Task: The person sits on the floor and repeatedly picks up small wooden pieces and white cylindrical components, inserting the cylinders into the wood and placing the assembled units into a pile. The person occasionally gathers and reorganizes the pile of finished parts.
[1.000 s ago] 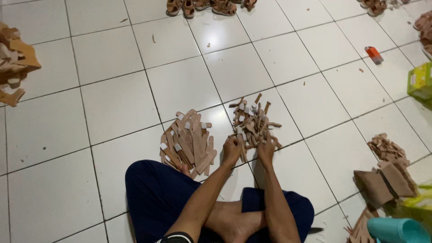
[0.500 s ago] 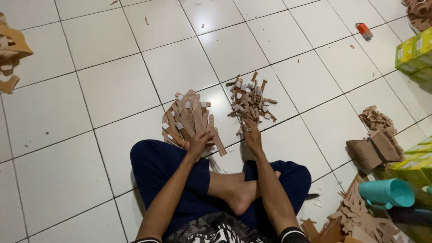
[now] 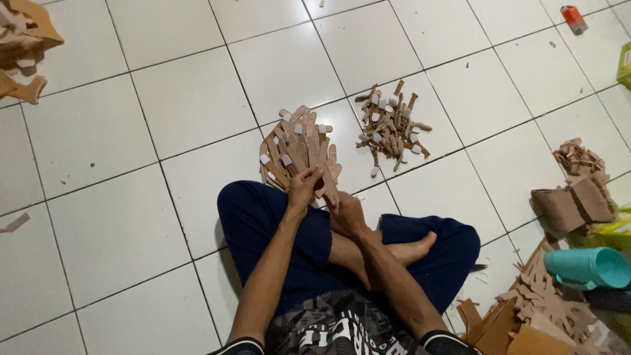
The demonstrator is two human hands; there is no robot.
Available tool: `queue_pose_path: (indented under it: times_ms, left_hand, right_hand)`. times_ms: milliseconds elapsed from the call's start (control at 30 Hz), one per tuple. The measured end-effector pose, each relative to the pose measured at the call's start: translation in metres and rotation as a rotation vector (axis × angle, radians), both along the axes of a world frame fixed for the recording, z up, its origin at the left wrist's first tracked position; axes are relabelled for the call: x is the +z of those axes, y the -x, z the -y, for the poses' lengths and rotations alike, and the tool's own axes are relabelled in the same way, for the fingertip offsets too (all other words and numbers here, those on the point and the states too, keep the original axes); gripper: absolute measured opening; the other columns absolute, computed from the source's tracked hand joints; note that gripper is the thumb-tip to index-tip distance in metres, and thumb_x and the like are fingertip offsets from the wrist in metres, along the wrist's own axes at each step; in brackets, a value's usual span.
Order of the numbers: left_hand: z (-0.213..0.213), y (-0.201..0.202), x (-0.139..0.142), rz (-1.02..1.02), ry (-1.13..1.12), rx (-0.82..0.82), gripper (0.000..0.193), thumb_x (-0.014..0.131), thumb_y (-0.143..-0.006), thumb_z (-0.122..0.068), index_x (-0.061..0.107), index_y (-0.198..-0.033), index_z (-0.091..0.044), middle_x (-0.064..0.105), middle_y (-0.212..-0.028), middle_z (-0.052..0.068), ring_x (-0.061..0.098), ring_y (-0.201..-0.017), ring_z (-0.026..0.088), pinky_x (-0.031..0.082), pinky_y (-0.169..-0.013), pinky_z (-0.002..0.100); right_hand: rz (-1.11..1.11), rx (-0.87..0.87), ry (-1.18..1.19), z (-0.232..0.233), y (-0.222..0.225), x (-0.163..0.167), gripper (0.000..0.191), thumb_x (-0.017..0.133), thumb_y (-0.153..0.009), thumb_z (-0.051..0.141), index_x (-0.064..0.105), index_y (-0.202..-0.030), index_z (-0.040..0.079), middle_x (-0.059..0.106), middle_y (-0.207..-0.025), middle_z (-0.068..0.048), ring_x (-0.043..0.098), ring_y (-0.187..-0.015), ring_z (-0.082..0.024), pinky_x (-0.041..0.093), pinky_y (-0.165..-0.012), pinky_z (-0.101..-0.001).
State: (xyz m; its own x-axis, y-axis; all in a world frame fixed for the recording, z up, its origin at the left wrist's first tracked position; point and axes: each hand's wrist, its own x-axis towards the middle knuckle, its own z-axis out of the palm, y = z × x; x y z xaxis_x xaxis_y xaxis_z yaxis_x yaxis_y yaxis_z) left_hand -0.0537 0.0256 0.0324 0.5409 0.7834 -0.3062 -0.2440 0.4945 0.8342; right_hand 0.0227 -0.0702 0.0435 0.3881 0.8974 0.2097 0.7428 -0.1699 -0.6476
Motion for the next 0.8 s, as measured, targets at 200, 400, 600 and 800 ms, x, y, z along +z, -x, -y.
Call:
queue_pose_path:
  times_ms: [200,400,600,800]
  left_hand:
    - [-0.004,-0.002,-0.010,-0.055,-0.004,-0.002,0.031,0.076,-0.093,-0.023,0.075,-0.108,0.003,0.074,-0.090,0.005,0.069,-0.075,0.010,0.056,-0.070,0.022]
    - [0.006,-0.011,-0.026,-0.314,-0.485,-0.150,0.025,0.073,-0.090,-0.023,0.077,-0.094,0.002,0.075,-0.077,0.002,0.068,-0.070,0.008,0.054,-0.064,0.025]
    - [0.007,-0.007,-0.029,-0.237,-0.526,-0.324,0.032,0.077,-0.092,-0.030,0.074,-0.088,0.002,0.072,-0.073,0.005,0.065,-0.064,0.008,0.050,-0.058,0.025]
    - [0.046,-0.002,-0.039,-0.273,-0.467,-0.414,0.030,0.077,-0.090,-0.031,0.077,-0.091,-0.001,0.075,-0.077,0.003,0.066,-0.067,0.006,0.051,-0.061,0.023]
  right_hand:
    - [-0.406,-0.374,-0.164,-0.002,-0.025,-0.009,0.028,0.063,-0.102,0.027,0.072,-0.111,0.003,0.075,-0.090,-0.008,0.072,-0.080,-0.014,0.056,-0.066,-0.0315]
    - [-0.711,-0.273,-0.076,0.003,-0.020,-0.025,0.031,0.068,-0.096,0.030,0.077,-0.104,0.002,0.076,-0.083,-0.002,0.064,-0.077,-0.007,0.050,-0.068,-0.0228]
    - [-0.843,-0.311,-0.115,0.014,-0.019,-0.042,0.026,0.071,-0.093,0.021,0.077,-0.103,-0.003,0.077,-0.089,-0.007,0.067,-0.082,-0.011,0.052,-0.074,-0.0253]
    - [-0.658,-0.321,0.014,0.061,-0.038,-0.055,0.023,0.075,-0.089,0.021,0.079,-0.098,0.000,0.080,-0.081,-0.008,0.070,-0.074,-0.011,0.055,-0.069,-0.0266]
